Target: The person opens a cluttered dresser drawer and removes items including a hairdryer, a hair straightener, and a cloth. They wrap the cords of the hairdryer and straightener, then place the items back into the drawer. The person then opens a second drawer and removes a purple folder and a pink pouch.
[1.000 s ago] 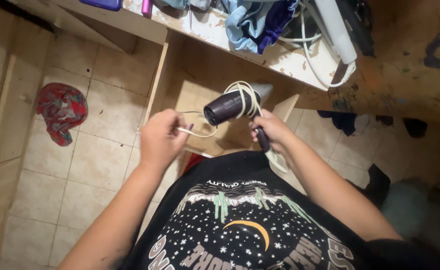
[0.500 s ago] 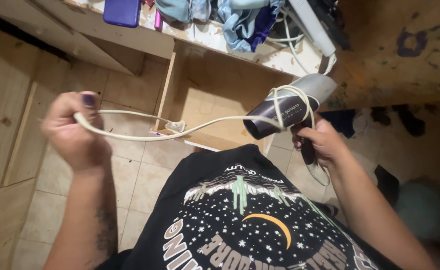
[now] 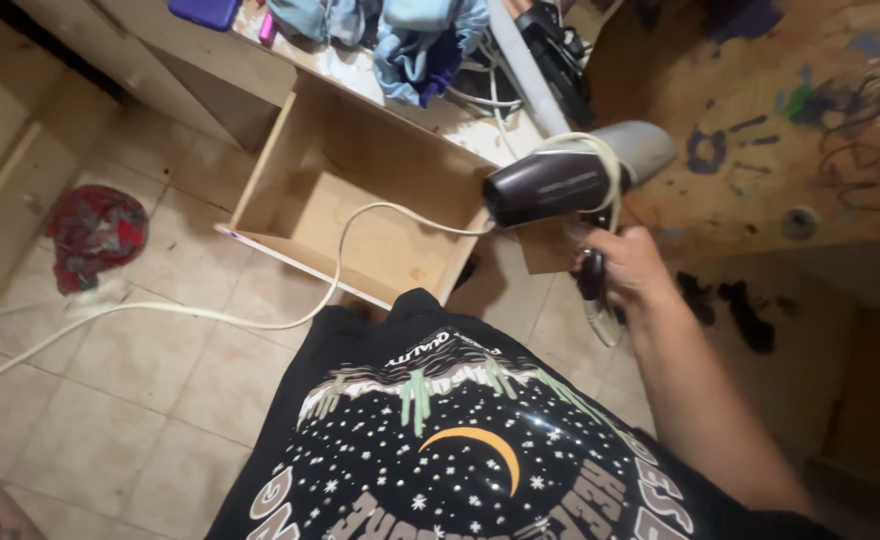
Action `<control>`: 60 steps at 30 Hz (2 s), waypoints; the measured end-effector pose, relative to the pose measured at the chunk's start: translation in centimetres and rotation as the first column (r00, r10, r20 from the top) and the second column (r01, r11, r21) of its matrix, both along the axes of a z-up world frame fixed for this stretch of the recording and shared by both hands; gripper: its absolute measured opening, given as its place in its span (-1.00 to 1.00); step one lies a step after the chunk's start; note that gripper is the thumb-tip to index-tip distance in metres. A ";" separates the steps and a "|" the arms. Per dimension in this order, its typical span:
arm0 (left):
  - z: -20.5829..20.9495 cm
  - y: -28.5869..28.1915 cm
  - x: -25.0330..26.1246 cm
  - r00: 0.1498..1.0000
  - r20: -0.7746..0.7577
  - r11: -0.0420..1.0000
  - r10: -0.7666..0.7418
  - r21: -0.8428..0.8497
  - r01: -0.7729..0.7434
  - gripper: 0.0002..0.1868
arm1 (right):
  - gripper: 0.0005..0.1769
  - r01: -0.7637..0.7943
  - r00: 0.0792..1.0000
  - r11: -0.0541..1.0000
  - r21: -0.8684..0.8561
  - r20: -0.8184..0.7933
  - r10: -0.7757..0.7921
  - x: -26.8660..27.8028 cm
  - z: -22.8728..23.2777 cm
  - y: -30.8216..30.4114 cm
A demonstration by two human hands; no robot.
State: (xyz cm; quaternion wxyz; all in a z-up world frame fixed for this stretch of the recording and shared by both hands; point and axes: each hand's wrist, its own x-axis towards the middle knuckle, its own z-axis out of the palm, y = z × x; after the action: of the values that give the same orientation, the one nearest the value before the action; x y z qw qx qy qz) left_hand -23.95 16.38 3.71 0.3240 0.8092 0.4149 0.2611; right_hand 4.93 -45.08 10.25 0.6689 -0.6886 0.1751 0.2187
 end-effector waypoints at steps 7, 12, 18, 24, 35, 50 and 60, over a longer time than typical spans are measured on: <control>-3.3 -4.9 -7.3 0.911 -0.404 0.995 -0.083 0.015 0.098 -0.79 | -0.44 -0.422 0.903 0.906 -0.029 0.072 0.423 0.4 1.6 4.2; -3.8 -12.8 -6.7 0.798 -0.576 0.973 -0.180 -0.223 0.059 -0.53 | -0.57 -0.628 0.765 0.690 0.361 0.120 0.633 -1.8 3.8 12.6; 0.8 -16.6 -4.8 0.947 -0.238 0.967 -0.217 -0.184 0.176 -0.48 | -0.65 -0.815 0.551 0.504 0.285 0.113 0.827 -5.4 5.4 20.6; 7.7 -15.7 0.2 0.788 0.483 0.782 -0.381 -0.287 0.553 -0.55 | -0.60 -0.904 0.388 0.349 0.248 0.129 0.913 -7.8 5.4 24.9; 9.8 -9.9 3.8 0.747 0.168 0.578 -0.643 -0.533 0.617 -0.58 | -0.39 -0.749 0.589 0.560 0.355 -0.031 0.807 -7.9 2.1 26.4; 10.7 -10.1 5.9 0.668 0.547 0.802 -0.505 0.010 0.597 -0.92 | -0.11 -0.802 0.565 0.573 -0.170 0.099 0.819 -3.6 4.5 24.2; 7.4 -6.3 2.5 0.772 0.634 0.911 0.038 -0.340 0.234 -0.94 | -0.70 -0.795 0.590 0.590 0.139 -0.049 0.806 -0.8 2.4 19.4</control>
State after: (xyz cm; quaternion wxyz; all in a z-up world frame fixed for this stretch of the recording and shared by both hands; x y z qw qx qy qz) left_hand -21.46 10.07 11.07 0.6154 0.6124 0.2835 0.4073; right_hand 4.14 -25.63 12.66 0.5227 -0.6459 -0.1292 0.5412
